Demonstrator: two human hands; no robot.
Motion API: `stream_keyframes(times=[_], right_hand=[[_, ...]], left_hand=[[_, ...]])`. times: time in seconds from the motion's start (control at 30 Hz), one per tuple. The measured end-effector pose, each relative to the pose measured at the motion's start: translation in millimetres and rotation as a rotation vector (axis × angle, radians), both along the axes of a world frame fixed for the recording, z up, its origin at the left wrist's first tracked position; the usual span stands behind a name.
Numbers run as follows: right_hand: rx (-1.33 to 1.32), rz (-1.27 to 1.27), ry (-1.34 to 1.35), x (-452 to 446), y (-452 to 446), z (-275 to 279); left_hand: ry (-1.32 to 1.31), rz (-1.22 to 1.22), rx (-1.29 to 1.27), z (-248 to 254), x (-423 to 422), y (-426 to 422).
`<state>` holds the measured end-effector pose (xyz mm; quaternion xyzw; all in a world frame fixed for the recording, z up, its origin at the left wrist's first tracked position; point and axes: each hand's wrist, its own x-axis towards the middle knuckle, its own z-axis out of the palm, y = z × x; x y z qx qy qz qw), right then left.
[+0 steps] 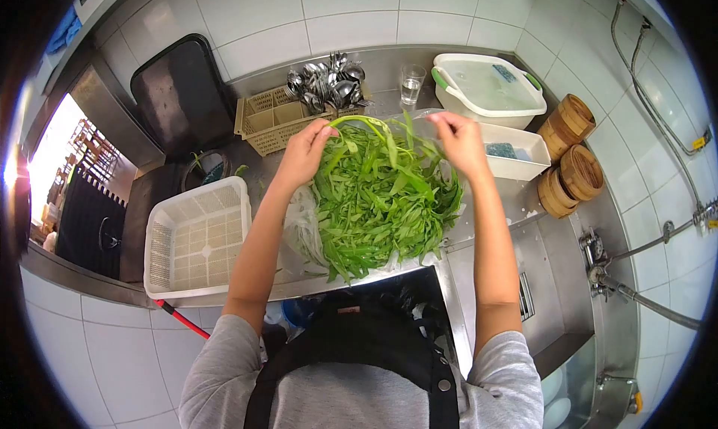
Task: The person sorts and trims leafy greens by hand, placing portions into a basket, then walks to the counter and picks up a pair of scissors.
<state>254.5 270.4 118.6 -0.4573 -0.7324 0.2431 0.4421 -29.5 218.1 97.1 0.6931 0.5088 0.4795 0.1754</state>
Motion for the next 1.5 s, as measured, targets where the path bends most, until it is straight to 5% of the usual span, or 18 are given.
stream_keyframes(times=[0.2, 0.33, 0.43, 0.6, 0.8, 0.87, 1.0, 1.13, 1.2, 1.3, 1.37, 1.5], right_hand=[[0.241, -0.225, 0.195, 13, -5, 23], [0.378, 0.202, -0.037, -34, -45, 31], [0.622, -0.061, -0.419, -60, -41, 15], [0.62, -0.166, -0.277, -72, -25, -1], [0.403, -0.18, 0.098, -76, -9, -2], [0.079, -0.142, 0.634, -57, 6, -1], [0.122, -0.192, 1.047, -16, 17, 33], [0.125, -0.083, 1.216, -7, 14, 51], [0.078, -0.049, 0.925, -7, 15, 53], [-0.057, -0.142, 0.037, -1, 32, 30], [-0.401, -0.085, -0.501, 6, 45, -2], [-0.548, -0.107, -0.643, -11, 38, -76]], left_hand=[[-0.008, 0.018, -0.018, 6, -3, 2], [-0.022, 0.001, 0.006, 12, 8, 3], [0.008, -0.048, -0.016, 12, 17, 4], [-0.002, -0.113, -0.015, 13, 27, 3], [0.01, -0.149, -0.098, 6, 37, 0], [-0.14, -0.067, -0.037, -15, 34, 9], [-0.214, 0.077, -0.039, -49, 1, 15], [-0.685, 0.046, -0.215, -70, 0, 22], [-0.761, -0.002, -0.246, -76, 5, 24], [-0.744, -0.004, -0.254, -81, 12, 24], [-0.76, 0.0, -0.254, -83, 15, 22], [-0.765, 0.021, -0.27, -85, 20, 17]])
